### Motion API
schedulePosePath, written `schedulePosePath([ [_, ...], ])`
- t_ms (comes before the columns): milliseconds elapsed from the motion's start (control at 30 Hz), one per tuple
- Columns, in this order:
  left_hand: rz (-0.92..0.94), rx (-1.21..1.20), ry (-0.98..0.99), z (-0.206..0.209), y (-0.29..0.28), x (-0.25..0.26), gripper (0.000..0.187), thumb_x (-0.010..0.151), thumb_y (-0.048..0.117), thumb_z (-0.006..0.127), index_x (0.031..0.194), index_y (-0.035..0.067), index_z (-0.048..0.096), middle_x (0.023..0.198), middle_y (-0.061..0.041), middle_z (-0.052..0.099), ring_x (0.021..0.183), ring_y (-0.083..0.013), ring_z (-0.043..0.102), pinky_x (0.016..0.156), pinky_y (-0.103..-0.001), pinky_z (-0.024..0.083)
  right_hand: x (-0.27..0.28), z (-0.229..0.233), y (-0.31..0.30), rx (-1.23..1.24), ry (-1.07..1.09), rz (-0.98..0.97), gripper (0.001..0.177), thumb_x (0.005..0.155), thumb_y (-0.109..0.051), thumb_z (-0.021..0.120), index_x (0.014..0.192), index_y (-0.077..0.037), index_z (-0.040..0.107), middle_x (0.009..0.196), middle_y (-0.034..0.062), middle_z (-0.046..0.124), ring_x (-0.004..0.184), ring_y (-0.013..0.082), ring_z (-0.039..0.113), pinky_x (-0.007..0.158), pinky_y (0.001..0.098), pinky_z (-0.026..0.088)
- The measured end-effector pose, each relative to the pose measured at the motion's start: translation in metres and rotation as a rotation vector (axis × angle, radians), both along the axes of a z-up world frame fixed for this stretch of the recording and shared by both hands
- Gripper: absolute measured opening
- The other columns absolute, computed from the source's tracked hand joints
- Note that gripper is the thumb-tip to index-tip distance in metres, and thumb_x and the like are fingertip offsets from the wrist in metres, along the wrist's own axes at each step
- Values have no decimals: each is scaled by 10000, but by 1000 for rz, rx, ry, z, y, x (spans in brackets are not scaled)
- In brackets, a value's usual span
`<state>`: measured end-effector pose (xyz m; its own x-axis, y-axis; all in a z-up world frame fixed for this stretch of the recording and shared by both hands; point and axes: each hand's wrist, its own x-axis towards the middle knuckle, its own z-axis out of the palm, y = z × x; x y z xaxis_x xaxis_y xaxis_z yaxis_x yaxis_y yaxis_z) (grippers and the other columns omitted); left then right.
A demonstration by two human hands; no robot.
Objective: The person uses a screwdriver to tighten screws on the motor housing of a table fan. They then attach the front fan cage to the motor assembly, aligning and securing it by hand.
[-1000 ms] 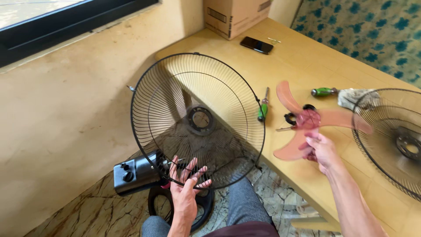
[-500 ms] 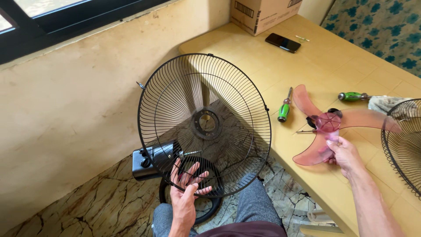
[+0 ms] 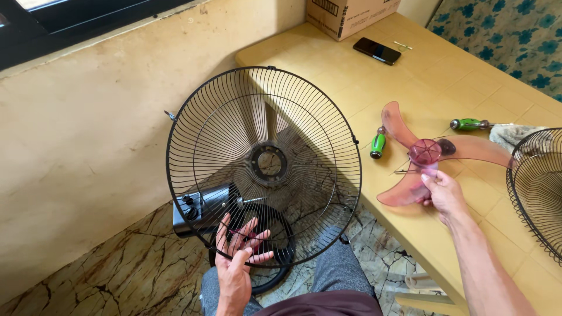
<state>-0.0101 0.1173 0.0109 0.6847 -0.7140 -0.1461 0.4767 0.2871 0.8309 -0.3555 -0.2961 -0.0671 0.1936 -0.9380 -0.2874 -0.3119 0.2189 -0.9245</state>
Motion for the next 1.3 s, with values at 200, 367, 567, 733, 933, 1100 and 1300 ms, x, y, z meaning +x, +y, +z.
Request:
schedulePosePath([
  [200, -10, -11, 1, -5, -3, 2, 821, 833, -79, 406, 1589, 181, 224, 1410, -261, 568, 1100, -386, 691, 699, -469, 651, 12, 6, 4, -34, -32, -91, 414, 1054, -279, 620, 1368, -15, 565, 880, 168, 667, 638, 203, 655, 523, 312, 487],
  [367, -5, -24, -5, -8, -7, 2, 828, 832, -88, 413, 1593, 177, 222, 1414, -266, 565, 1108, -383, 688, 705, -468, 649, 23, 16, 34, -208, 142, -251, 461, 1040, -304, 616, 1354, 9, 491, 1086, 148, 662, 697, 227, 693, 574, 340, 529],
  [567, -21, -52, 10, -10, -14, 6, 830, 843, -85, 426, 1596, 191, 212, 1416, -244, 561, 1104, -366, 684, 710, -451, 641, 41, 23, 84, -791, 534, -329, 344, 1068, -208, 711, 1297, 18, 589, 1062, 176, 653, 913, 264, 645, 815, 413, 522],
  [733, -14, -41, -19, -7, -13, 3, 851, 827, -89, 446, 1600, 188, 224, 1409, -233, 574, 1098, -356, 684, 710, -451, 648, 79, 43, 130, -724, 185, -246, 277, 1029, -198, 672, 1228, -9, 634, 999, 91, 669, 872, 170, 635, 787, 318, 529],
  [933, 34, -35, -88, 5, -1, 1, 858, 835, -78, 465, 1605, 181, 190, 1413, -219, 576, 1113, -335, 691, 706, -428, 651, 137, 96, 192, -576, 94, 15, 179, 1003, -181, 652, 1122, -62, 711, 872, 57, 695, 749, 142, 628, 660, 297, 522],
  [1100, 92, -9, -149, 23, 17, -2, 844, 858, -68, 482, 1609, 166, 178, 1415, -216, 572, 1114, -307, 689, 721, -397, 650, 171, 147, 248, -700, -60, 664, 339, 874, -213, 706, 1185, -79, 688, 1021, 91, 712, 936, 201, 699, 842, 338, 573],
  [1300, 150, 111, -162, 39, 34, 0, 833, 866, -48, 517, 1608, 171, 209, 1380, -194, 596, 1055, -263, 693, 672, -352, 635, 208, 164, 297, -820, -171, 1207, 875, 754, -311, 880, 1460, -10, 459, 1465, 236, 458, 1350, 402, 461, 1097, 477, 389],
])
